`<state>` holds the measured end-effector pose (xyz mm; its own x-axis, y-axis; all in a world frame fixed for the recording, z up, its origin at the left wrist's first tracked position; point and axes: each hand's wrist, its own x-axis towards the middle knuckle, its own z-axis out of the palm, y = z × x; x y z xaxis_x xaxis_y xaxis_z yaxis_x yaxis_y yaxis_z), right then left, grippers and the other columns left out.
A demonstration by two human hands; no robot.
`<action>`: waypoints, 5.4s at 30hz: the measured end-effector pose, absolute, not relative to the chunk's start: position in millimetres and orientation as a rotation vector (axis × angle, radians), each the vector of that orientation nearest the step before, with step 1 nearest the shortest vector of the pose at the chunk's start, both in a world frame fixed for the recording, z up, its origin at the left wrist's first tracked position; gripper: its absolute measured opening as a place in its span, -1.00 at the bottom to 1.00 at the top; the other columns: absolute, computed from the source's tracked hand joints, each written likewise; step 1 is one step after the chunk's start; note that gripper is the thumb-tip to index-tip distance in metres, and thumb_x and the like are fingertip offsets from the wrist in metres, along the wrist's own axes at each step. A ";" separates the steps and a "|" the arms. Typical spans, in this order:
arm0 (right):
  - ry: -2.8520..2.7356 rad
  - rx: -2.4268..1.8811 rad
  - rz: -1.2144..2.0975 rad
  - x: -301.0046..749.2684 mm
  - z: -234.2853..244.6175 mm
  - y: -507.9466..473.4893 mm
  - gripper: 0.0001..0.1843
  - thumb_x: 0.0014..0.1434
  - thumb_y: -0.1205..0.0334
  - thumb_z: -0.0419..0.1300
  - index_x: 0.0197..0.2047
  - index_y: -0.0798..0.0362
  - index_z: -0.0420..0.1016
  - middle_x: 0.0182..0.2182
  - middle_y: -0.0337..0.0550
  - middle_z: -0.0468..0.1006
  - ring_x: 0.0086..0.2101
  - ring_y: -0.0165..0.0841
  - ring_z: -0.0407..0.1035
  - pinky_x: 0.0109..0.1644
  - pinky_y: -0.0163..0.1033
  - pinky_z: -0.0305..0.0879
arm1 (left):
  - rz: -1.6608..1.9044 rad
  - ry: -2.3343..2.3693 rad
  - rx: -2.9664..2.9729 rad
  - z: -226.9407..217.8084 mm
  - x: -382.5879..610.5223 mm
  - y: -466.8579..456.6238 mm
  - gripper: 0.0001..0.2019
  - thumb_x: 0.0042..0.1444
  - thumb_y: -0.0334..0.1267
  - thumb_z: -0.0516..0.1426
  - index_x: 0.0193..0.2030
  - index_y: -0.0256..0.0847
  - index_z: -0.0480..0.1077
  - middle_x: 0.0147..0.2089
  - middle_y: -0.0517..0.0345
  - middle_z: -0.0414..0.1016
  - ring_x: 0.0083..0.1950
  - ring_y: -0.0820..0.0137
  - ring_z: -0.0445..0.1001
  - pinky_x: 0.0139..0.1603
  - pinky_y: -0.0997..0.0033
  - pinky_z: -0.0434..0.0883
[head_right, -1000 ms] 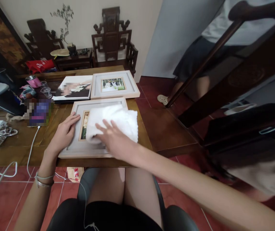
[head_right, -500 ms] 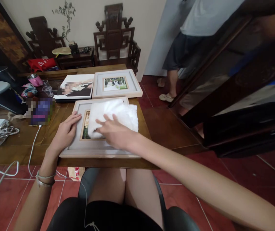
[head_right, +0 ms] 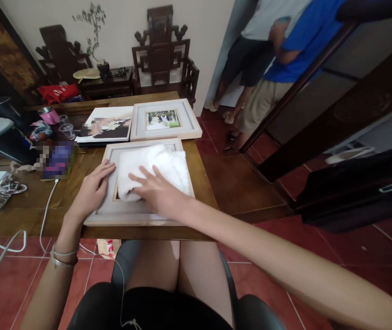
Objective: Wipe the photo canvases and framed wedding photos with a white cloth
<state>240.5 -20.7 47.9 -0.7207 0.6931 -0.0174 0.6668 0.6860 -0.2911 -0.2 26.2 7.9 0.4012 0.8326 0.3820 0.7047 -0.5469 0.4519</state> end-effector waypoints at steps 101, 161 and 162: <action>-3.023 -0.888 0.420 195.2 99.5 -62.6 -0.65 0.17 0.50 0.02 -0.08 0.15 0.55 0.06 0.10 0.51 0.10 0.03 0.34 0.14 0.11 0.26 | 1.108 1.472 2.190 13.2 4.8 17.9 -0.59 0.34 -0.23 -0.08 0.23 -0.25 0.37 0.29 -0.11 0.40 0.35 0.20 0.33 0.37 0.08 0.25; -2.860 -0.856 0.397 206.0 67.0 -54.5 -0.49 0.01 0.58 0.06 -0.02 0.10 0.57 0.13 0.04 0.48 0.23 -0.01 0.20 0.30 0.24 0.08 | 0.936 1.423 2.316 16.2 4.0 17.7 -0.53 0.14 -0.50 -0.04 0.16 -0.25 0.42 0.22 -0.05 0.47 0.42 0.20 0.22 0.38 0.04 0.24; -2.835 -0.850 0.409 208.7 60.1 -52.8 -0.49 0.00 0.59 0.06 -0.02 0.09 0.57 0.12 0.03 0.49 0.23 -0.02 0.21 0.30 0.25 0.07 | 0.929 1.421 2.321 16.6 3.8 17.7 -0.53 0.14 -0.49 -0.04 0.16 -0.24 0.42 0.23 -0.05 0.47 0.42 0.20 0.22 0.38 0.03 0.23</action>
<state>208.7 -52.8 60.1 -0.8273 0.5576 0.0676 0.5159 0.8019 -0.3014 3.8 17.7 16.6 0.3149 0.8686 0.3825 0.6990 -0.4849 0.5257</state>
